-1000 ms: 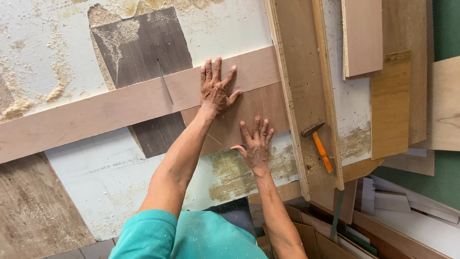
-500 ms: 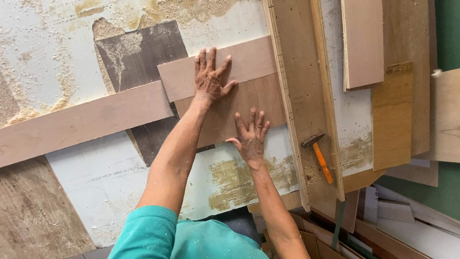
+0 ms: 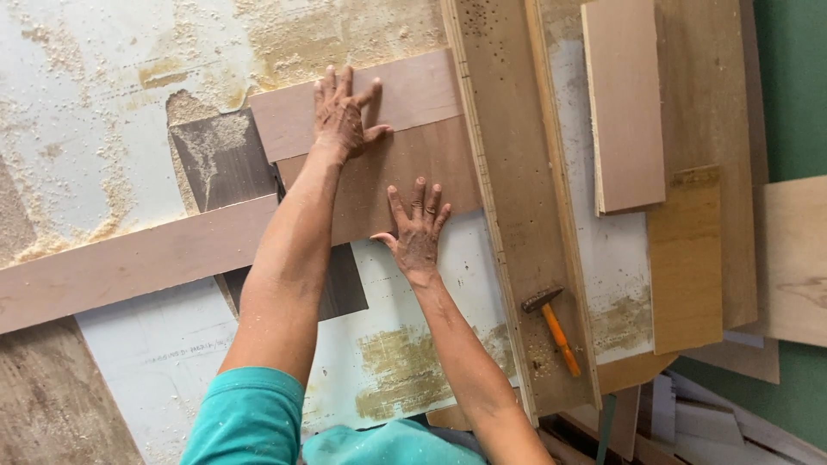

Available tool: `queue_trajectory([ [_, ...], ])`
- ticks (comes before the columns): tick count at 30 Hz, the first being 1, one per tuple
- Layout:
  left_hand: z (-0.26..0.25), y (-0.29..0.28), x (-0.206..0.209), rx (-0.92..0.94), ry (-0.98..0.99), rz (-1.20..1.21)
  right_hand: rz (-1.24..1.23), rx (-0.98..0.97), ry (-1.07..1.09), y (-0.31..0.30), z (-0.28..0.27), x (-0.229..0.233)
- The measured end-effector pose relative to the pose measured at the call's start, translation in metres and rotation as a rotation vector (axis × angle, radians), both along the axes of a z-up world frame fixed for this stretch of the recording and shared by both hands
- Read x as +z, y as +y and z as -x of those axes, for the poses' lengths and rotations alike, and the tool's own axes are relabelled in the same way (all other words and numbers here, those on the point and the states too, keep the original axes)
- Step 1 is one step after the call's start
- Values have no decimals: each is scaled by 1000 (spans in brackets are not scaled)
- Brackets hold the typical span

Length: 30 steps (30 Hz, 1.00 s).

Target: The person repeatedly positions rectangular wood pieces on a table saw and pushes them through the blade to cut them. They also use a tape measure to measure a piece and briefly consult a small wooden board with handwritten notes before resuming cutting.

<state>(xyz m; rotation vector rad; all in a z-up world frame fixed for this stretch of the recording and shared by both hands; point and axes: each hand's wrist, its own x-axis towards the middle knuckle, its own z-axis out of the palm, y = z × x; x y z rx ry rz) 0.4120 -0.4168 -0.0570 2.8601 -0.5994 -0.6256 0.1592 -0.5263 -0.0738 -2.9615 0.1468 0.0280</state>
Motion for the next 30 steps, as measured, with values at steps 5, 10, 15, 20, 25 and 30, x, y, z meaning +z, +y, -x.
queue_trajectory([
  [5, -23, -16, 27, -45, -438, -141, -108, 14, -21, -7, -6, 4],
  [10, -40, 13, 35, -116, -452, 9, -407, -26, 149, -18, -14, 32],
  [15, 38, -33, 178, -170, -598, 110, -1092, -259, 94, -71, 2, 40],
  [20, 131, -106, 160, -624, -869, 543, -2474, -807, -410, -171, 59, 175],
  [25, 192, -173, 94, -489, -925, 766, -2039, -639, -541, -256, 122, 135],
  [30, 216, -166, 91, -16, -690, 745, -1702, -865, -625, -310, 84, 141],
])
